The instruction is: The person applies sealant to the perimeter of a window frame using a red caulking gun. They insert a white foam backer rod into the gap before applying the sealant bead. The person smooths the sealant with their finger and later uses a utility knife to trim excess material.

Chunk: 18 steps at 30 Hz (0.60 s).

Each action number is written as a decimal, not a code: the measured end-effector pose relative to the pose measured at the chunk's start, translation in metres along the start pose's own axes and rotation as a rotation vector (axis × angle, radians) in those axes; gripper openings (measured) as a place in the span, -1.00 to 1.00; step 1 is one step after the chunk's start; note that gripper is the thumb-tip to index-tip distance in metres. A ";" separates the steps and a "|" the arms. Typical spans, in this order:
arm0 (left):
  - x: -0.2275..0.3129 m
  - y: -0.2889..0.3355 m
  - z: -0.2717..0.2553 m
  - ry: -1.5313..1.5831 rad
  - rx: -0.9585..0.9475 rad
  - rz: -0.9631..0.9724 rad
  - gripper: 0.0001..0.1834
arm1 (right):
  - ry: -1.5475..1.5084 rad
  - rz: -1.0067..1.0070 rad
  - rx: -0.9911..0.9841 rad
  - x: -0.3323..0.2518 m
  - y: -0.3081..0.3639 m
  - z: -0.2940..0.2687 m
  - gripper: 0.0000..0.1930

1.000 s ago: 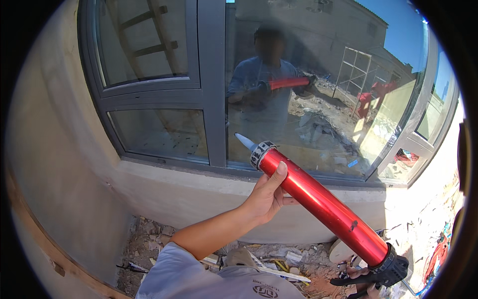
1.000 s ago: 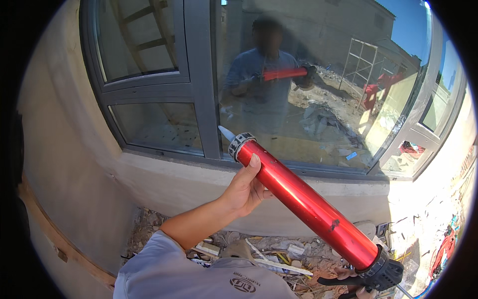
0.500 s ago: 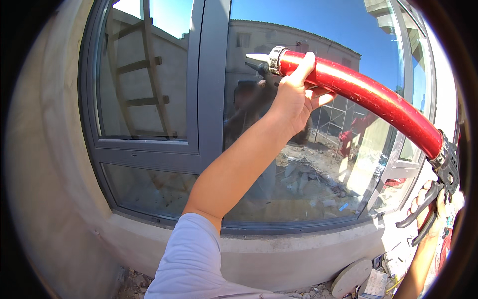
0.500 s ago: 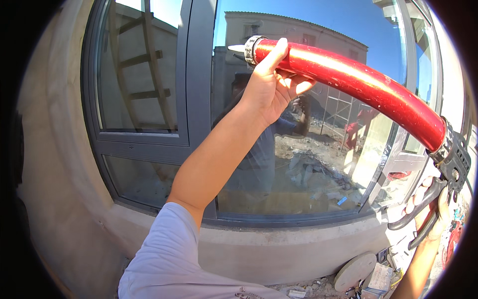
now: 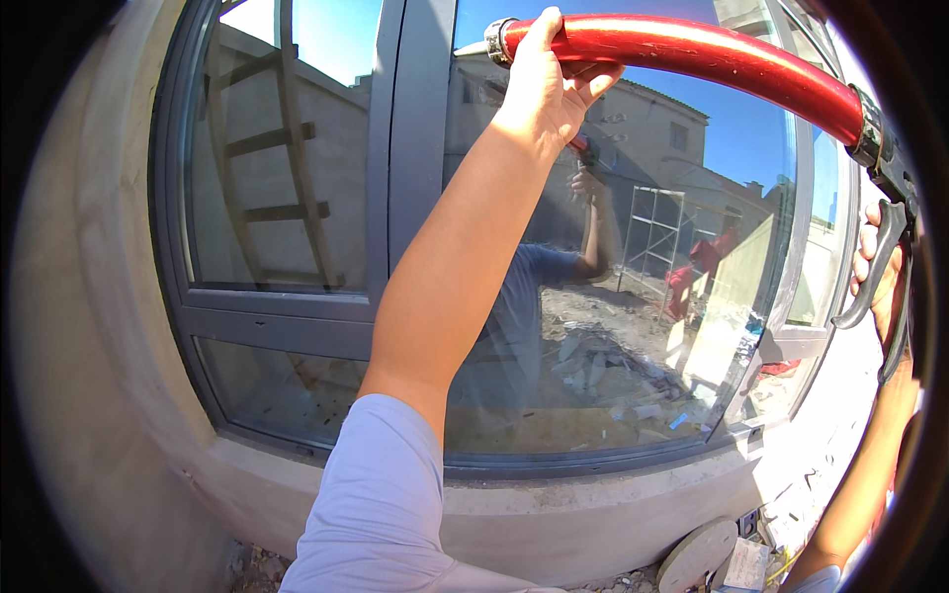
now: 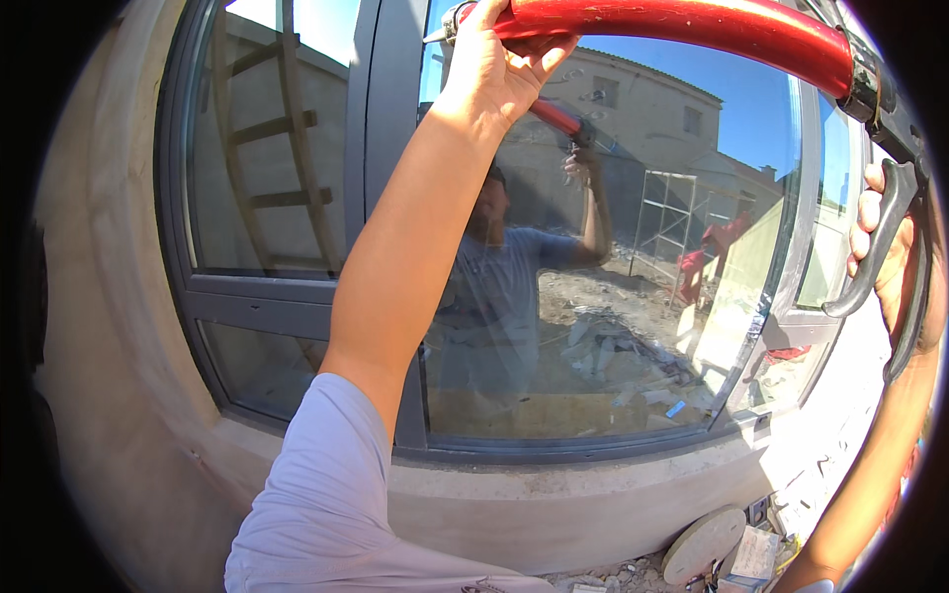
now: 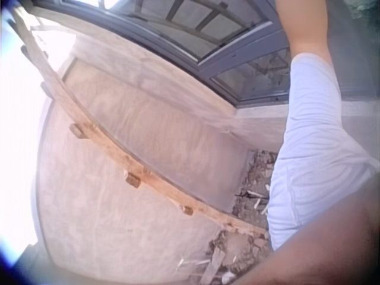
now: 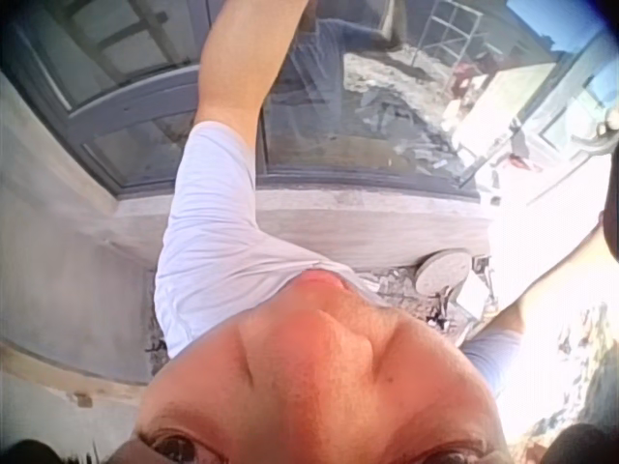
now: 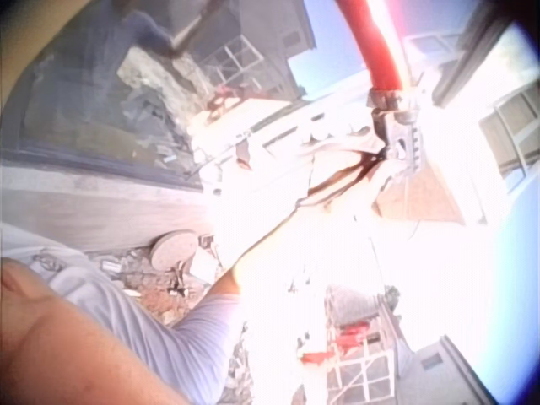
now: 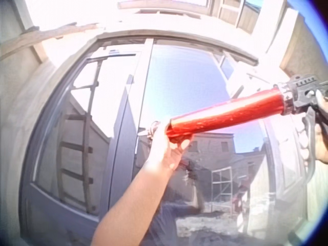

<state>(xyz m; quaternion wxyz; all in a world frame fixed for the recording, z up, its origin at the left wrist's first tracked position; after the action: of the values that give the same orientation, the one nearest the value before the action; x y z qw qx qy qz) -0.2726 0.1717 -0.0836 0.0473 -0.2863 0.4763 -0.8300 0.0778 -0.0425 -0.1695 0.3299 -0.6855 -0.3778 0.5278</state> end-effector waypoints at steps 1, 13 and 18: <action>0.000 0.000 0.000 0.009 -0.029 0.016 -0.54 | 0.005 -0.002 0.001 -0.003 -0.002 0.000 -0.48; 0.006 -0.008 -0.009 0.036 -0.079 0.041 -0.50 | 0.081 -0.052 -0.023 -0.032 -0.024 0.007 -0.49; 0.003 -0.010 -0.013 0.092 -0.054 0.012 -0.50 | 0.098 -0.046 -0.025 -0.035 -0.028 0.009 -0.50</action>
<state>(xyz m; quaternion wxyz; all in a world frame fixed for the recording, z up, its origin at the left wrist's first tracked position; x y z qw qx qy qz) -0.2797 0.1858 -0.0787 0.0227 -0.2461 0.5020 -0.8288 0.0592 -0.0588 -0.1311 0.3514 -0.7057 -0.3836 0.4809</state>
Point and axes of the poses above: each hand's wrist, its own y-axis away from the middle knuckle, its own z-axis out of the palm, x = y × z, the point moved 9 cm from there along -y, towards the middle knuckle, and after that the axes turned 11 degrees about -z, right-handed, at the moved point
